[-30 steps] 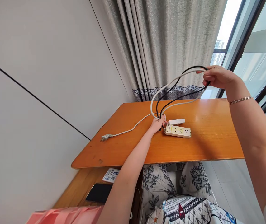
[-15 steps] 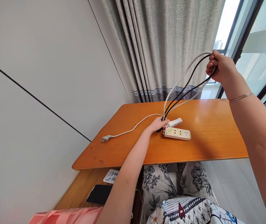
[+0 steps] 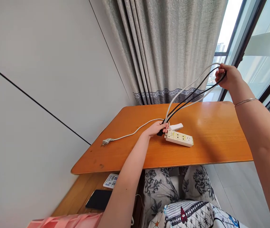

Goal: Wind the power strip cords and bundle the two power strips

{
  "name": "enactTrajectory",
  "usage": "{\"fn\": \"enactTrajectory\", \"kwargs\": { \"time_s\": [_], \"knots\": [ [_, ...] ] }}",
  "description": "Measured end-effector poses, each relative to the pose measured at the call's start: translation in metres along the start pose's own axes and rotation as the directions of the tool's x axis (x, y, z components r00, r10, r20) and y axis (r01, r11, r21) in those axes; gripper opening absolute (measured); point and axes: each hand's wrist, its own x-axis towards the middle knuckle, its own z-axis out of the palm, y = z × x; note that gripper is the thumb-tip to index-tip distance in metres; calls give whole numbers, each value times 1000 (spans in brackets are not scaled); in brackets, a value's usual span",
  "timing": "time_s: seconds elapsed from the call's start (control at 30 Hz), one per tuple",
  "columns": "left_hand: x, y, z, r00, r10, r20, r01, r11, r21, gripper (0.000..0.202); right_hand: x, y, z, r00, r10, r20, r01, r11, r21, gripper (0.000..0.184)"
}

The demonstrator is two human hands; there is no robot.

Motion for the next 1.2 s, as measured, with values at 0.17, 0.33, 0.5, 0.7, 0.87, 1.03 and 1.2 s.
{"fn": "enactTrajectory", "kwargs": {
  "time_s": [0.17, 0.33, 0.5, 0.7, 0.87, 1.03, 1.2],
  "knots": [
    [-13, 21, -10, 989, 67, -132, -86, 986, -141, 57, -33, 44, -16, 956, 184, -229, -214, 970, -111, 24],
    [-18, 47, -7, 960, 36, -276, -132, 932, -338, 52, -65, 108, -28, 998, 44, -52, -59, 938, -341, 18],
    [-14, 75, -8, 907, -18, -420, -211, 844, -492, 51, -104, 152, -26, 980, 69, 189, 43, 846, -531, 13],
    [5, 89, -14, 823, -68, -564, -310, 778, -546, 48, -154, 179, -20, 871, 49, 490, 244, 821, -516, 28],
    [21, 81, -18, 808, -137, -573, -305, 735, -605, 41, -175, 185, -17, 835, -137, 532, 517, 524, -677, 28],
    [37, 75, -14, 756, -108, -646, -293, 826, -481, 43, -175, 172, -4, 788, -106, 606, 603, 329, -727, 32],
    [49, 68, -8, 701, 67, -710, -341, 906, -251, 49, -180, 130, 40, 701, 122, 703, 678, 193, -709, 35]
  ]
}}
